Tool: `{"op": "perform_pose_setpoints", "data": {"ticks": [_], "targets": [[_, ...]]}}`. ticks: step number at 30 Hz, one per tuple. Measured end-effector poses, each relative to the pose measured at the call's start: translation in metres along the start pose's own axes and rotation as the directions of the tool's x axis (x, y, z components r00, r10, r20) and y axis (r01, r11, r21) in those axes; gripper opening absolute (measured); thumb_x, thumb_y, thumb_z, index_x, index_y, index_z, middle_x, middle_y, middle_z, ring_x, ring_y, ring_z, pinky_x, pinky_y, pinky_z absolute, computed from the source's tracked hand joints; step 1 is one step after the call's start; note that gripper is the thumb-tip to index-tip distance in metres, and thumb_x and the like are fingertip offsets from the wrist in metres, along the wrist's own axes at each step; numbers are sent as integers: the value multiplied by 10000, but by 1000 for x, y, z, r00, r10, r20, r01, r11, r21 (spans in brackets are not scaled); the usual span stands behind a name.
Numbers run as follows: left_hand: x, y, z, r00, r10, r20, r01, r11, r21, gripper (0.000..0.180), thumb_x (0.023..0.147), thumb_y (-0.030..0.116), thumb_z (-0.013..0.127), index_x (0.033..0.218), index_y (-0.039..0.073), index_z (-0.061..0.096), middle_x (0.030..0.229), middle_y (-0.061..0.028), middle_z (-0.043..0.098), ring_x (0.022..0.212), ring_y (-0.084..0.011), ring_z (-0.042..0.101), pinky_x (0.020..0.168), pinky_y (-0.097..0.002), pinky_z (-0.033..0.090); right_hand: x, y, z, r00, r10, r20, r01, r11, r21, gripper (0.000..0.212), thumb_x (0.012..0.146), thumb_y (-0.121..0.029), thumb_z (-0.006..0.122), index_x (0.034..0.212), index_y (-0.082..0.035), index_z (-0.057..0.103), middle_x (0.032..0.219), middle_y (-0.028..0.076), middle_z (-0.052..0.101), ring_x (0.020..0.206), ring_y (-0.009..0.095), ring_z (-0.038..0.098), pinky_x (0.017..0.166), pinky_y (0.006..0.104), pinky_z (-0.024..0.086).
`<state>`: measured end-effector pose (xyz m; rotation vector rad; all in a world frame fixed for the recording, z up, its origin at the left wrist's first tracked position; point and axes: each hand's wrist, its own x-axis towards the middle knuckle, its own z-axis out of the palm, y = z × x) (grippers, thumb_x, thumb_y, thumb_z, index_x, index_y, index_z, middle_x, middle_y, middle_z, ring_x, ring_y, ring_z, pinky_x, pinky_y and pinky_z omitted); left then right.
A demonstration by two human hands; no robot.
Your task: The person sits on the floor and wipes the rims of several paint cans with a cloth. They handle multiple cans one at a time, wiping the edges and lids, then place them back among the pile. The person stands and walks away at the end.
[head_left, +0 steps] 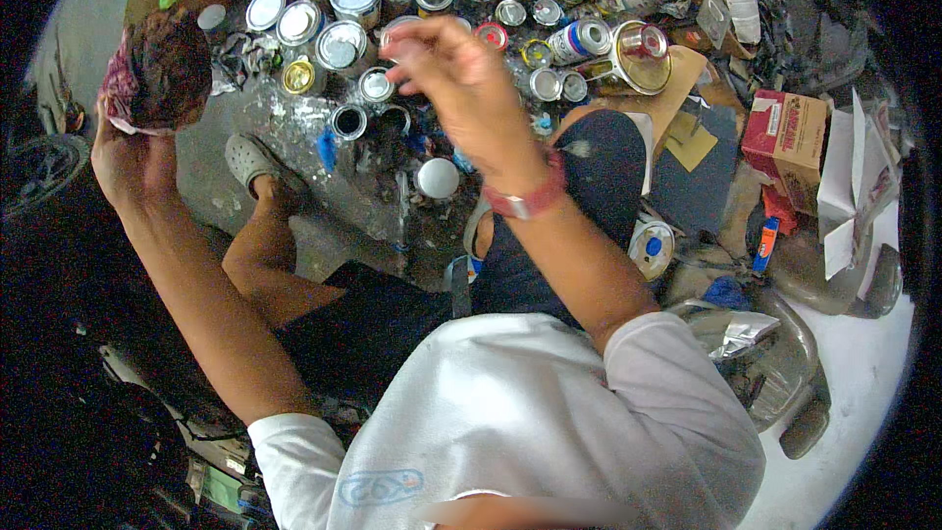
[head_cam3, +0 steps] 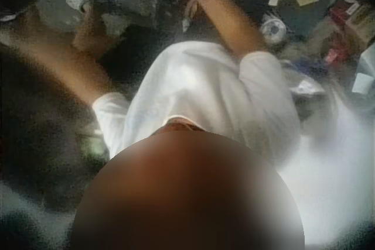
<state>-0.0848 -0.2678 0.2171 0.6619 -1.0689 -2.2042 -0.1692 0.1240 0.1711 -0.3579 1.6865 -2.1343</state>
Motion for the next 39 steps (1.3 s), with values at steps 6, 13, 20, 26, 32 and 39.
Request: {"op": "perform_pose_setpoints", "data": {"ticks": [6,13,20,26,32,39], "targets": [[-5,5,-5,991,-19,129,33,994,-107,430,1088,346,469,1300,-2,608,1308,-151,664,1223,-281,630,1079,-484,495,-32,-101,-110,883,-294,-365,165,924,-346,256,1038,-172,642,1237,-15,664,1155,113,746,1016,171,714,883,298,569],[-54,3,28,996,-17,-88,31,986,161,545,1068,296,451,1528,4,453,1581,-196,464,1439,-419,451,1194,-671,313,-117,-62,-256,658,-295,-693,-99,878,-468,284,1040,-213,654,1234,-6,655,1179,101,719,1017,180,699,885,310,563],[-24,29,-37,994,-100,-37,102,992,71,485,1095,287,482,1498,17,496,1548,-194,504,1412,-398,483,1188,-631,350,-182,32,-293,670,-215,-711,-486,597,-638,592,905,-229,808,1390,-23,538,1344,165,623,1191,266,636,1013,391,510],[-34,24,-37,992,-32,-122,59,973,223,492,1101,304,480,1498,14,494,1541,-193,511,1404,-394,493,1195,-619,350,-175,60,-275,809,-143,-570,-484,388,-785,1206,684,-285,951,1614,-84,210,1536,282,417,1404,445,434,1167,495,386],[-46,19,-26,964,-45,-264,93,980,174,491,1100,297,482,1502,15,489,1532,-194,520,1399,-384,498,1203,-613,346,-187,59,-265,727,-272,-630,-573,265,-775,1101,667,-254,939,1556,-69,316,1360,264,532,1289,445,503,1105,525,416],[-39,22,-48,984,41,-173,28,925,378,463,1102,252,472,1494,7,496,1516,-180,541,1389,-366,513,1205,-566,365,-221,73,-250,617,-293,-731,-661,312,-682,1037,678,-294,933,1508,-23,373,1433,291,480,1329,475,448,1147,543,354]]}}
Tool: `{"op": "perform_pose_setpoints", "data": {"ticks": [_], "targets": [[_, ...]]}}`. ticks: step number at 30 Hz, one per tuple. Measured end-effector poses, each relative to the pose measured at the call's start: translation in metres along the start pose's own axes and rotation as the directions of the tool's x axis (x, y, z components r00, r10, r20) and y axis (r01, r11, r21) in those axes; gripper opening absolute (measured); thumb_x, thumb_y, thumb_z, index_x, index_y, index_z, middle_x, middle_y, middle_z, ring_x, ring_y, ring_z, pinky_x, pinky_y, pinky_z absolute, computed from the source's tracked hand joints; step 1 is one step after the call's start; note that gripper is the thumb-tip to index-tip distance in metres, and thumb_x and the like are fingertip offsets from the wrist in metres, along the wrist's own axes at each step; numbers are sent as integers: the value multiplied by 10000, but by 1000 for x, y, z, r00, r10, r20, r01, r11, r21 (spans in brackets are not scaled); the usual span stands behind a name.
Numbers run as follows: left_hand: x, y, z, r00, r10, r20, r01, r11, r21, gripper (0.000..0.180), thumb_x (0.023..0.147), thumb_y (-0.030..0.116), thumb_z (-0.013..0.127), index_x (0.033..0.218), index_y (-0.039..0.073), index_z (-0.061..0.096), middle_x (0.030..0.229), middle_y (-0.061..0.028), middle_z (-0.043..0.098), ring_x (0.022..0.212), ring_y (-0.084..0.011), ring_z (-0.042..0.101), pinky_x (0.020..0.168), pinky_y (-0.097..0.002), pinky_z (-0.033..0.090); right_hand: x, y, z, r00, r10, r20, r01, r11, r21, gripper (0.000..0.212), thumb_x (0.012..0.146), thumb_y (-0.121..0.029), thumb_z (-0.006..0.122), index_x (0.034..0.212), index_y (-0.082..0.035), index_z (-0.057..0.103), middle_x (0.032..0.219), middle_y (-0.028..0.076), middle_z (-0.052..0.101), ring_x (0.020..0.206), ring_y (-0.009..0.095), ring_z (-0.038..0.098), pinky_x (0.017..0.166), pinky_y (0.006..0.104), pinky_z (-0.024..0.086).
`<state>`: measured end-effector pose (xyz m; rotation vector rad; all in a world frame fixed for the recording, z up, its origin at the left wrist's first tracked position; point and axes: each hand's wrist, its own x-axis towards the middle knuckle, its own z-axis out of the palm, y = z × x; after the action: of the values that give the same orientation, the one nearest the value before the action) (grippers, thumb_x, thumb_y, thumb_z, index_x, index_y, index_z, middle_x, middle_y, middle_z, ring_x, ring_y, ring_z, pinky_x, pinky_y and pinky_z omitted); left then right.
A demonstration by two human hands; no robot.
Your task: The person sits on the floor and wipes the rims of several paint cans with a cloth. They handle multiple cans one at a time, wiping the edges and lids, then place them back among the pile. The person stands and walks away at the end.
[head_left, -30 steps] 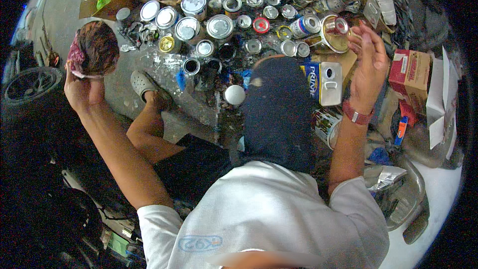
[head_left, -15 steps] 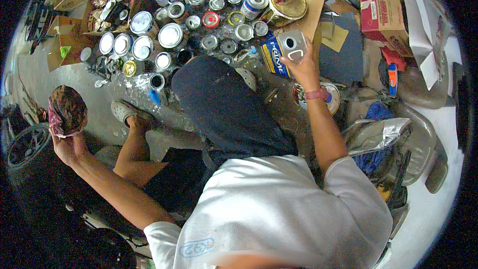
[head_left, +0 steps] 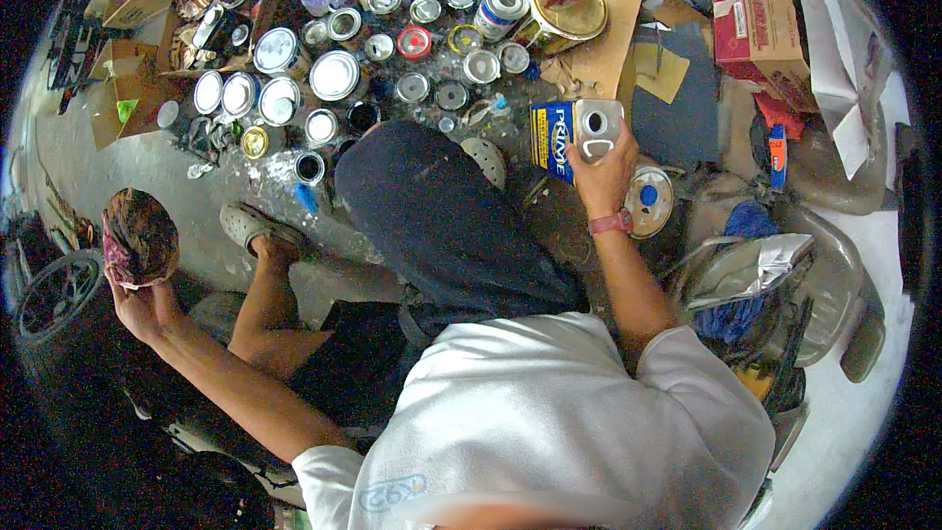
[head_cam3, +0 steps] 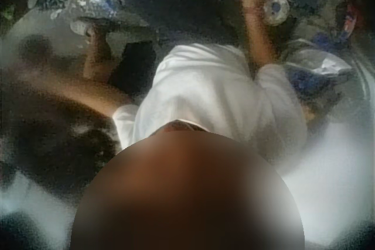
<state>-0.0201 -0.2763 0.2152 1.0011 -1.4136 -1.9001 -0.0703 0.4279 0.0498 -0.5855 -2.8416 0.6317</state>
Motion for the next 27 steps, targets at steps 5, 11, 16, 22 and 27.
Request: {"op": "perform_pose_setpoints", "data": {"ticks": [5,11,16,22,27], "targets": [[-5,7,6,923,-150,355,234,950,-207,493,1095,285,484,1498,0,493,1533,-181,524,1415,-374,487,1208,-573,355,-19,-27,4,973,-193,-126,182,979,-89,943,733,-337,917,1477,-28,426,1519,254,442,1417,460,389,1181,560,316],[-5,8,15,976,-110,191,141,977,-162,431,1090,271,456,1449,45,534,1515,-226,503,1297,-478,550,1033,-690,491,-21,-74,60,876,-437,202,361,874,327,557,872,-234,800,1340,-26,578,1439,172,536,1353,387,491,1159,474,388],[-1,8,11,990,-62,130,82,984,-160,441,1090,273,468,1473,61,523,1520,-199,517,1338,-455,534,1076,-686,463,-7,-89,87,921,-323,218,226,899,374,451,903,-186,747,1300,-18,616,1367,172,593,1285,361,560,1128,432,428],[-9,11,22,998,-39,46,43,994,-104,443,1104,270,434,1494,72,501,1550,-194,484,1374,-454,500,1100,-662,460,18,-100,54,953,-285,104,228,900,372,410,929,-185,732,1288,-16,627,1296,171,638,1241,355,595,1096,418,451],[-25,14,42,997,-73,-5,73,996,-47,457,1110,280,413,1509,67,474,1558,-207,465,1375,-461,494,1117,-669,440,16,-87,57,950,-307,56,259,875,409,371,936,-124,719,1280,-15,637,1271,167,645,1172,326,632,1026,405,501]]}}
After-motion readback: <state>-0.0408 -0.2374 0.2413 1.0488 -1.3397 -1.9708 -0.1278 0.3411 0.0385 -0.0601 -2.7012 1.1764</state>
